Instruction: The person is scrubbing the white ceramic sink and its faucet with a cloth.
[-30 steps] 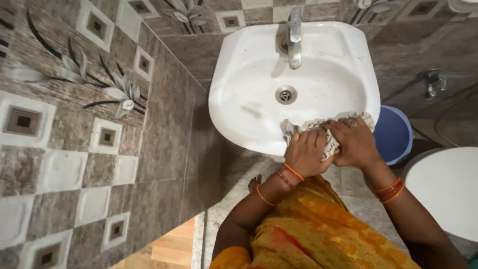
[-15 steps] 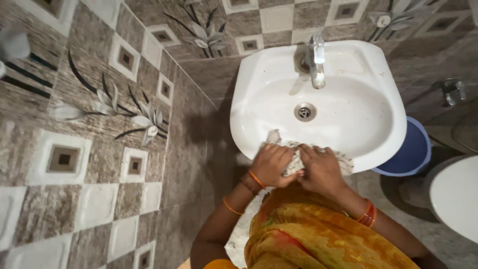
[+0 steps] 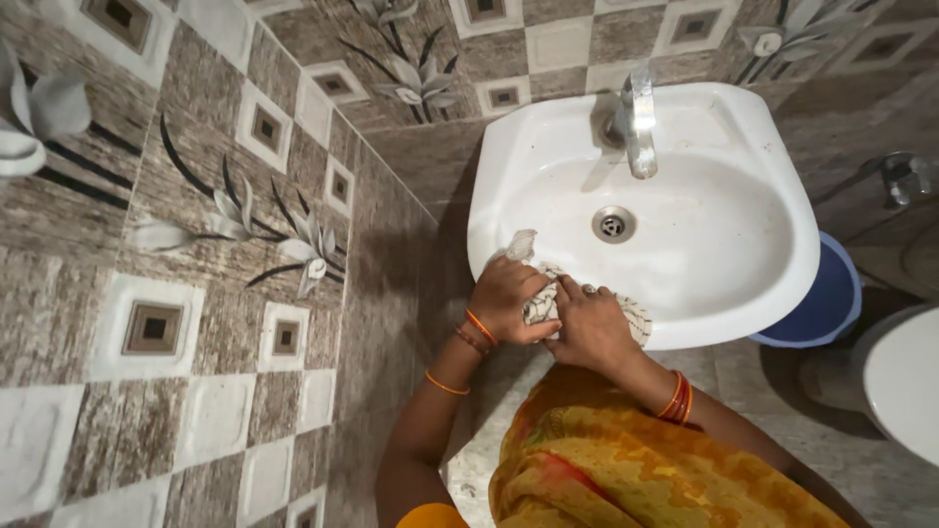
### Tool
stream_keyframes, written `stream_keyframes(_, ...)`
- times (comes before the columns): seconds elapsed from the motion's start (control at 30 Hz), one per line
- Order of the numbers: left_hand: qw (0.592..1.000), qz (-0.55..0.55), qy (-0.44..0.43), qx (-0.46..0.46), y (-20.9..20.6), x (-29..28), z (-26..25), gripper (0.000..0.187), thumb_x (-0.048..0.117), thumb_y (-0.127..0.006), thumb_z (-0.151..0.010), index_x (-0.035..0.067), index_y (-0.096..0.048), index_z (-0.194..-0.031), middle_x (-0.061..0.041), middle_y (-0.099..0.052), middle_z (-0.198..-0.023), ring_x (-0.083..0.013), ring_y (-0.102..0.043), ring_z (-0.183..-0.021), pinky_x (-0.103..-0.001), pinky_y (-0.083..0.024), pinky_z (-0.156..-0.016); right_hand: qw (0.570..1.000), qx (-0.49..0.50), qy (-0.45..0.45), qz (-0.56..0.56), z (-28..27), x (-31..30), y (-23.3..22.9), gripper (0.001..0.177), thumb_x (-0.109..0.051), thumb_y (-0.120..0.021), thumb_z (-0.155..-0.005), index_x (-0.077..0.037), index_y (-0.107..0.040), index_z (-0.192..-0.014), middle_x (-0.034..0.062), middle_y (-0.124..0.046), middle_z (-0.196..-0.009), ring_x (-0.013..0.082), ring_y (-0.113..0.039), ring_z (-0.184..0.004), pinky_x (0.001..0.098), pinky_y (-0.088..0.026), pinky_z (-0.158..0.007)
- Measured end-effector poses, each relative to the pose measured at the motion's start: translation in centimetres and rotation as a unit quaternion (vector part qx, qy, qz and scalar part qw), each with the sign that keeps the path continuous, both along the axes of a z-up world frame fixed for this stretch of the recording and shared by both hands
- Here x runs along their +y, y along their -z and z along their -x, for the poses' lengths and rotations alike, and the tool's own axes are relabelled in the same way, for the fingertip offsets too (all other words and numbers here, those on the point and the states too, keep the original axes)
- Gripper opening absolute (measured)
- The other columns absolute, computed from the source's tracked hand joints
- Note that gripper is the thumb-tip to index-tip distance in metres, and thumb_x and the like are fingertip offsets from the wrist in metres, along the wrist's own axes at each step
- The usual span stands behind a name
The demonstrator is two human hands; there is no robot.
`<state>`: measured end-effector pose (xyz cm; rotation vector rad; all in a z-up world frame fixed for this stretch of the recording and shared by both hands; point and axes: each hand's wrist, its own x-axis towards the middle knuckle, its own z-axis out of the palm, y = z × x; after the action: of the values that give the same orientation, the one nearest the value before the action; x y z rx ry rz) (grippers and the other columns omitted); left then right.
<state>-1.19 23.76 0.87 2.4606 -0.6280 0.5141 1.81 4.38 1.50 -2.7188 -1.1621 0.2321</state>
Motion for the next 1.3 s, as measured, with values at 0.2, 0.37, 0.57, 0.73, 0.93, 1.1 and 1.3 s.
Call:
stream_keyframes(0.2,0.997,0.003,-0.075,-0.007,0.0,-2.8,1.3,0.061,0.054,-0.082,-0.064,0.007,-0.067,-0.099,-0.010,-0.065,-0.091,-0.0307,-0.061,-0.085,-0.045,-0.044,-0.086,0.998,0.017,-0.021,-0.065,-0.1,-2.5,0.2,0.077,-0.040,-0.080,-0.067,0.003,-0.058,-0.126,0.0225,-0.059,-0.137,0.0357,-0.071,-0.088,0.0452,-0.052,-0.087)
stream_keyframes(0.37,0.992,0.002,-0.120,-0.024,-0.4,-6.6,2.7,0.063,0.054,-0.082,-0.069,0.005,-0.066,-0.104,-0.011,-0.064,-0.094,-0.0312,-0.060,-0.088,-0.046,-0.042,-0.087,0.992,-0.056,-0.069,-0.093,-0.7,-6.1,0.8,0.076,-0.029,-0.080,-0.062,0.001,-0.059,-0.129,0.0198,-0.062,-0.136,0.0314,-0.070,-0.101,0.0437,-0.053,-0.085)
stream_keyframes(0.57,0.974,0.004,-0.209,-0.083,1.9,-13.0,2.6,0.060,0.055,-0.074,-0.077,0.004,-0.065,-0.108,-0.011,-0.066,-0.100,-0.0258,-0.062,-0.088,-0.045,-0.044,-0.087,0.983,-0.071,-0.115,-0.122,-2.6,-12.4,0.9,0.075,-0.034,-0.082,-0.065,-0.003,-0.060,-0.131,0.0173,-0.065,-0.132,0.0314,-0.069,-0.106,0.0453,-0.053,-0.088)
stream_keyframes(0.73,0.963,-0.018,-0.266,-0.036,3.7,-19.2,1.2,0.059,0.061,-0.065,-0.087,0.005,-0.068,-0.107,-0.011,-0.068,-0.093,-0.0225,-0.059,-0.077,-0.041,-0.040,-0.076,0.979,-0.098,-0.149,-0.098,-5.8,-17.8,2.4,0.076,-0.049,-0.079,-0.069,-0.005,-0.063,-0.129,0.0169,-0.068,-0.128,0.0305,-0.069,-0.106,0.0468,-0.053,-0.090)
stream_keyframes(0.93,0.952,-0.088,-0.284,0.069,1.2,-25.9,-1.9,0.072,0.067,-0.060,-0.081,0.000,-0.070,-0.103,-0.018,-0.072,-0.088,-0.0263,-0.063,-0.069,-0.053,-0.043,-0.075,0.969,-0.134,-0.192,-0.083,-11.7,-24.0,3.4,0.071,-0.050,-0.077,-0.064,-0.010,-0.069,-0.122,0.0114,-0.072,-0.122,0.0305,-0.071,-0.104,0.0457,-0.052,-0.091)
stream_keyframes(1.1,0.946,-0.021,-0.260,0.190,0.1,-29.5,-4.8,0.060,0.055,-0.063,-0.082,-0.001,-0.069,-0.103,-0.020,-0.072,-0.090,-0.0312,-0.070,-0.083,-0.048,-0.054,-0.075,0.958,-0.139,-0.198,-0.157,-13.4,-25.4,3.7,0.062,-0.028,-0.071,-0.063,-0.011,-0.073,-0.123,0.0073,-0.074,-0.123,0.0272,-0.070,-0.100,0.0430,-0.049,-0.087)
stream_keyframes(1.3,0.965,0.022,-0.256,0.044,2.1,-28.9,-3.9,0.055,0.051,-0.066,-0.080,0.001,-0.067,-0.102,-0.015,-0.071,-0.092,-0.0304,-0.069,-0.087,-0.048,-0.051,-0.077,0.951,-0.175,-0.151,-0.206,-11.0,-24.7,3.8,0.062,-0.026,-0.069,-0.062,-0.007,-0.069,-0.121,0.0093,-0.071,-0.126,0.0315,-0.068,-0.107,0.0467,-0.047,-0.095)
